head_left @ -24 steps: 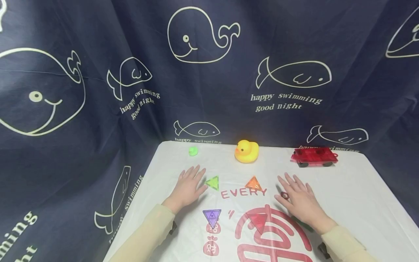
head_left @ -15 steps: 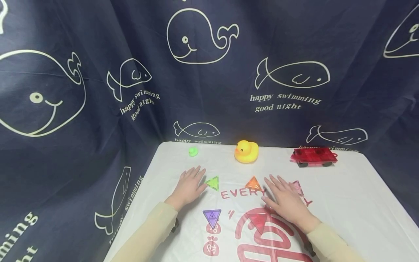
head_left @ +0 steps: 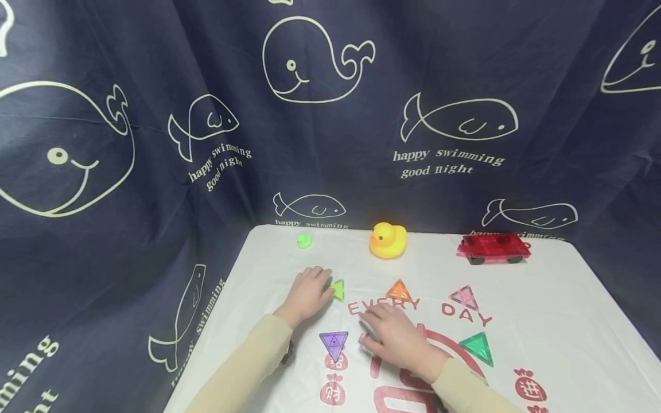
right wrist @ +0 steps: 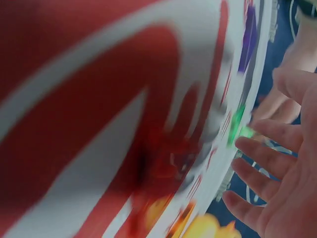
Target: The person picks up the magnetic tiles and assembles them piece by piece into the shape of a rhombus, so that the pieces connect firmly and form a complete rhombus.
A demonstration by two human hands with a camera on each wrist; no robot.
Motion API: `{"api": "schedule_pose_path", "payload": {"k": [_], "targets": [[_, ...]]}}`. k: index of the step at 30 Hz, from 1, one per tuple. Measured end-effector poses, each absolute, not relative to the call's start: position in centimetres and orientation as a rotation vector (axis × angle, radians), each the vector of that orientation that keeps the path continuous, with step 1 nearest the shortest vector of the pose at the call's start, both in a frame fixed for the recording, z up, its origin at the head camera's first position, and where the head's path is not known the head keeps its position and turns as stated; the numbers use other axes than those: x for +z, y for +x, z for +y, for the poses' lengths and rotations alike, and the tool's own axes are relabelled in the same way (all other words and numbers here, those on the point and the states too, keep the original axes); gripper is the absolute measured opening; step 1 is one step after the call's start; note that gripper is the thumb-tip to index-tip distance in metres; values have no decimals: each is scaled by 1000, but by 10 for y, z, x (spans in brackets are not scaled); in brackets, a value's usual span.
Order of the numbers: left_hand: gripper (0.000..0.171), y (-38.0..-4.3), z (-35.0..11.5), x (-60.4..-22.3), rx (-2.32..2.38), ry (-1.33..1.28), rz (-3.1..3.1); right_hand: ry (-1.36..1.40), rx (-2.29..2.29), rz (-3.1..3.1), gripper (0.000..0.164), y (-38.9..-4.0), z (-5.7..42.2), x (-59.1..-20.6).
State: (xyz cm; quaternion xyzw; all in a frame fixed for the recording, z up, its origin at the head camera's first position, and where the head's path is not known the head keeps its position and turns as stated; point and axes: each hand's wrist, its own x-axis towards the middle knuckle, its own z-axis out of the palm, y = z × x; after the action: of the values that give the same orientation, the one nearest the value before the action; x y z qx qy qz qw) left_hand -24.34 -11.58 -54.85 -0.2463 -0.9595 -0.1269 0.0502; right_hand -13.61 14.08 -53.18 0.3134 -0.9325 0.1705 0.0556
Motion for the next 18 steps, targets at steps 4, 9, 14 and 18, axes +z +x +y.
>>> {"api": "schedule_pose_path", "payload": {"k": [4,9,14,18], "targets": [[50,-245,-111,-554,-334,-751,-2926,1066,488,-2819,53,-130,117,-533],[50,-243,-105,-556,-309,-777,-2945,1126,461,-2816,58,-124,100,-539],[54,-241,-101,-555,-262,-798,-2970,1135,427,-2834,64,-122,92,-542],[57,-241,-99,-554,-233,-816,-2968,1138,414,-2845,61,-122,89,-543]]}}
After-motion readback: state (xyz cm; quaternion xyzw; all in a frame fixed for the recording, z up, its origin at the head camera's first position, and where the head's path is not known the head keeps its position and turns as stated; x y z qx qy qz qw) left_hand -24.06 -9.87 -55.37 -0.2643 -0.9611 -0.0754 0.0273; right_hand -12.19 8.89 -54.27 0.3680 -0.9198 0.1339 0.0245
